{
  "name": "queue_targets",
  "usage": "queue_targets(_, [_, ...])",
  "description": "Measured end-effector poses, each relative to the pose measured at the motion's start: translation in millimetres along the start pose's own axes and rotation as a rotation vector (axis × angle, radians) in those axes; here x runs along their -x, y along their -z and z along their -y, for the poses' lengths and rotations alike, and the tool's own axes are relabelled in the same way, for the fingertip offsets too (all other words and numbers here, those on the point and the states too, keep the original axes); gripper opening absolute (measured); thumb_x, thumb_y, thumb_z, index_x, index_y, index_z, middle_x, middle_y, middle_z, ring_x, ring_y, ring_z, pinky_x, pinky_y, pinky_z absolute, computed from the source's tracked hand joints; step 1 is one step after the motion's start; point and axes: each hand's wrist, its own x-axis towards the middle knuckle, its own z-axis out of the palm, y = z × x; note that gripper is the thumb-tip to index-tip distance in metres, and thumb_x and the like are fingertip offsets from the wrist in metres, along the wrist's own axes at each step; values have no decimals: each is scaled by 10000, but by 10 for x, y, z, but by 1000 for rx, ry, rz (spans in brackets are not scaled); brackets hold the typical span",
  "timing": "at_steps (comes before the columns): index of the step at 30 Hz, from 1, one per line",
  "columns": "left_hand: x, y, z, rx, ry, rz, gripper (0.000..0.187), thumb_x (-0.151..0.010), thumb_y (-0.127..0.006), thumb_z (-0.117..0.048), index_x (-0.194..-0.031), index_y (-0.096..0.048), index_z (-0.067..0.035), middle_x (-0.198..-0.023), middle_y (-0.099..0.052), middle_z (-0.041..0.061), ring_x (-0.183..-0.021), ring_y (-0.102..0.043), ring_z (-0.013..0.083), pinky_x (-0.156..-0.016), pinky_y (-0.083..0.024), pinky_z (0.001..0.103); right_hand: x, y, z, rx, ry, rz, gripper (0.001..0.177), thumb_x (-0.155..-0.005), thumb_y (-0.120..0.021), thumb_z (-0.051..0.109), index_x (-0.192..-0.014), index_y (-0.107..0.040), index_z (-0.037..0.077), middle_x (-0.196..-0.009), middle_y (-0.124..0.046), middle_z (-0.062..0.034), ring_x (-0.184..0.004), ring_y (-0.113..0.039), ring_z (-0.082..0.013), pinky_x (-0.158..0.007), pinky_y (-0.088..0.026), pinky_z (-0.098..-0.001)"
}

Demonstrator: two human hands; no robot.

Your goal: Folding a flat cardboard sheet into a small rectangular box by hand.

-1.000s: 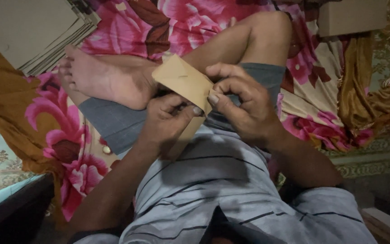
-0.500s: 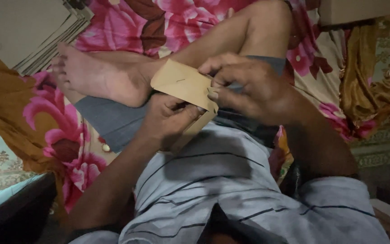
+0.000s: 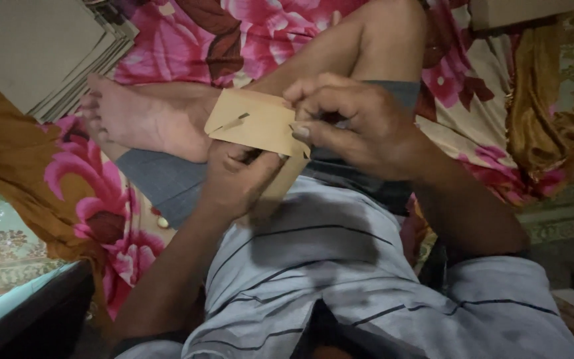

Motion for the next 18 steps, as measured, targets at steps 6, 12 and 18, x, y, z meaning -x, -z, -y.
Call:
queue_targets(6, [6, 78, 12, -27, 27, -13, 103, -917, -598, -51, -954, -694, -35, -989, -698, 32, -957, -661, 169, -917, -520, 334, 31, -116, 2, -17, -27, -139, 80, -1017, -665, 43, -1081, -658, -4, -1258, -640, -191, -1235, -633, -265, -1039, -504, -333])
queue_targets(12, [107, 132, 235, 91, 93, -136, 167, -952, -672, -98, -1085, -735, -18, -1094, -747, 70, -1059, -711, 196, -980, -579, 360, 86, -154, -27, -82, -57, -181, 213, -1016, -660, 24, -1227, -628, 17, -1371, -618, -173, -1208, -635, -221, -1020, -518, -302])
queue_targets(18, [40, 114, 17, 109, 108, -126, 151, -992, -629, -106, -1074, -717, -16, -1054, -745, 71, -1002, -711, 184, -911, -584, 350, 179, -366, -76, 8, -35, -171, 560, -936, -773, 59, -1417, -488, 17, -1433, -567, -166, -1238, -617, -252, -976, -547, -317])
